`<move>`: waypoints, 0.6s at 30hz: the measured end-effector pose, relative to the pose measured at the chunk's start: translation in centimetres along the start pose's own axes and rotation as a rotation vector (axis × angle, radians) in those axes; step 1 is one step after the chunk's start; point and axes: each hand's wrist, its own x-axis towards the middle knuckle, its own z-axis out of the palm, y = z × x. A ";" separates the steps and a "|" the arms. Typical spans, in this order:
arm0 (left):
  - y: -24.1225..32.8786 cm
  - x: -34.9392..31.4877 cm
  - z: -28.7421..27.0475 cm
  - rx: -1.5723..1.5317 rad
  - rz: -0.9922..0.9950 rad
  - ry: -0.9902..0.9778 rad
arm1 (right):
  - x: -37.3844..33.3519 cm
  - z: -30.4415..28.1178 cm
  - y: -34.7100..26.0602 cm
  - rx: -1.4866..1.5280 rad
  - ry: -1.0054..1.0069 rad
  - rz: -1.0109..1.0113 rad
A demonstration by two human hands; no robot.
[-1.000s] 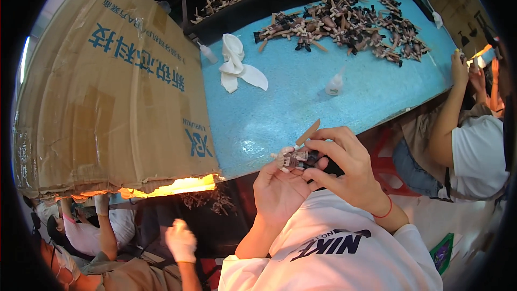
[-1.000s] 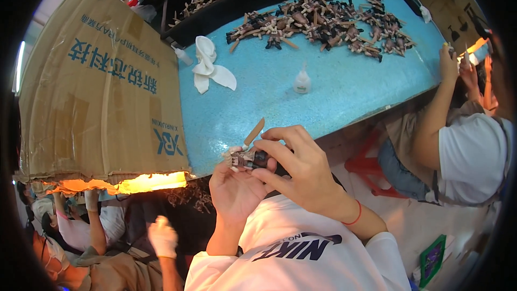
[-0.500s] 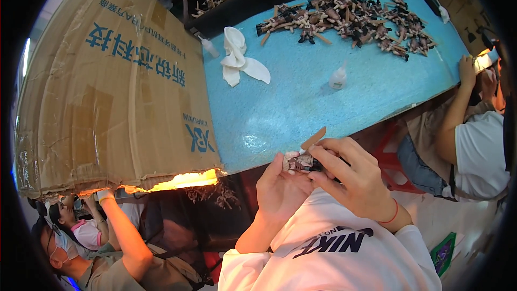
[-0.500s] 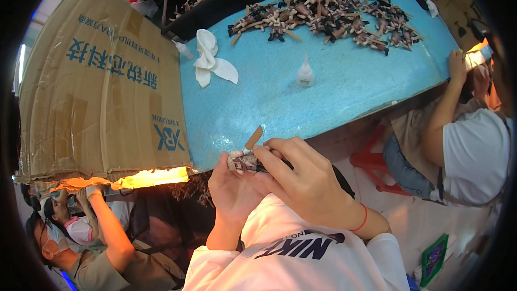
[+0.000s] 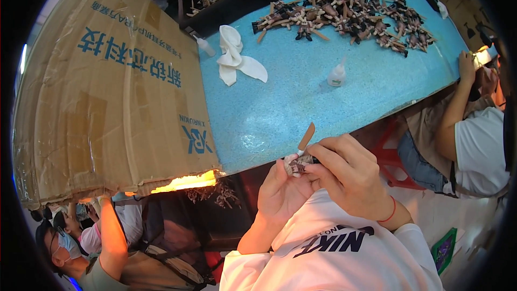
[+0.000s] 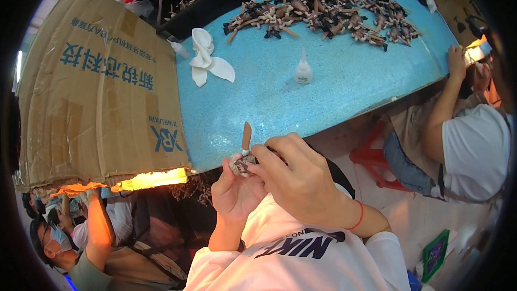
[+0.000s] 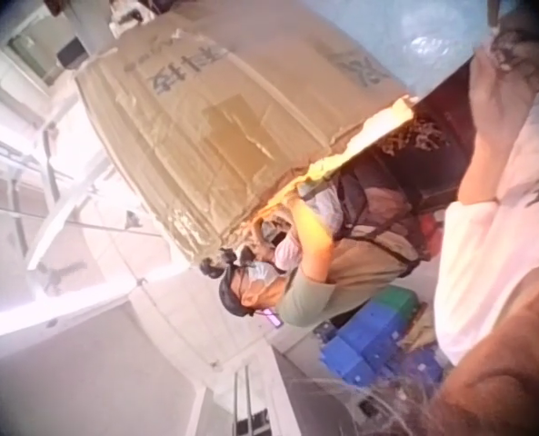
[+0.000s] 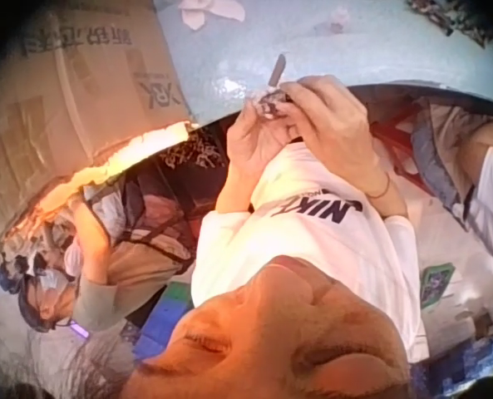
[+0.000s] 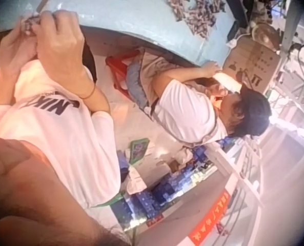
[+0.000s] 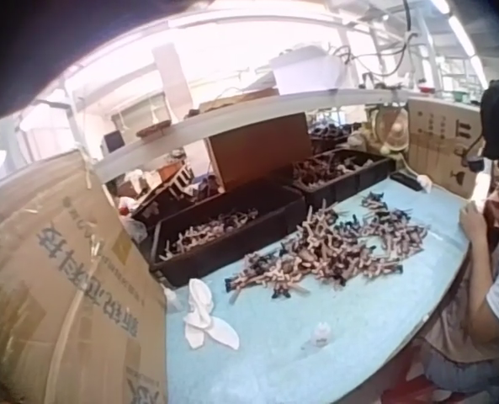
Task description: The person assembles toy figurines by retrieving parts from a heated box and table, applying liquid adhesive from a squeeze bottle, and attaching the components together by hand.
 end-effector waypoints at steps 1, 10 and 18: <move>0.1 0.0 0.0 0.000 0.000 0.001 | 0.1 0.1 0.0 0.006 0.013 -0.011; 0.4 -0.3 0.4 0.588 0.103 0.138 | -0.7 -0.6 0.9 0.270 -0.117 0.139; 0.5 -0.7 0.9 1.373 0.381 0.181 | -0.9 -0.7 0.3 1.000 -0.157 0.495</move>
